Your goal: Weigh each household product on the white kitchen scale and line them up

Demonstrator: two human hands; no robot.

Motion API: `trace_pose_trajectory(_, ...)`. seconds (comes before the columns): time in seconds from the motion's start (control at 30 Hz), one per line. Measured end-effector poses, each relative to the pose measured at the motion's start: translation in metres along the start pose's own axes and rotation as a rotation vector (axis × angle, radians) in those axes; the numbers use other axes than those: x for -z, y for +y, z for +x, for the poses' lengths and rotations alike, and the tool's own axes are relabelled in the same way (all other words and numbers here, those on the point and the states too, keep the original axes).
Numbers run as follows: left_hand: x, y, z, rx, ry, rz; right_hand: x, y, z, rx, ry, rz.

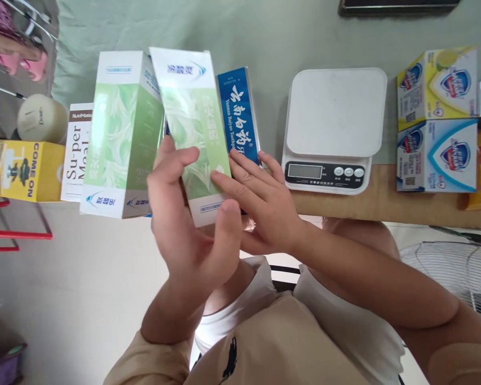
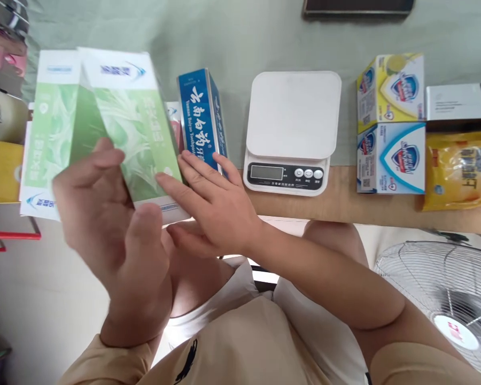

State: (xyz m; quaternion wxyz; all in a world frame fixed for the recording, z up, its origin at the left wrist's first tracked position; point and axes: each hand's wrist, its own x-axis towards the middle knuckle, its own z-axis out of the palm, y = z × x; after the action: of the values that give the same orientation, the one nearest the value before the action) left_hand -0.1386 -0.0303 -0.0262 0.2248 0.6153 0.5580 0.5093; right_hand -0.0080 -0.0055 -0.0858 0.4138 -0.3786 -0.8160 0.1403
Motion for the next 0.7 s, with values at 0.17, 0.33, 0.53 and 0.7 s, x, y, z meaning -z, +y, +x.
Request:
trace_pose_trajectory(0.17,-0.03,0.016,0.001,-0.087,0.211,-0.113,0.016,-0.004,0.006,0.018,0.085,-0.032)
trace_pose_trajectory(0.33,-0.057,0.026,0.01,-0.128,0.17,-0.247,0.038,0.001,0.003,-0.066,0.164,-0.038)
trace_pose_trajectory(0.53,-0.084,0.007,0.022,-0.086,-0.176,-0.412,0.06,0.015,-0.012,-0.24,0.142,-0.209)
trace_pose_trajectory(0.7,-0.119,0.003,0.022,-0.134,-0.259,-0.434,0.082,0.023,-0.025,-0.395,-0.02,-0.377)
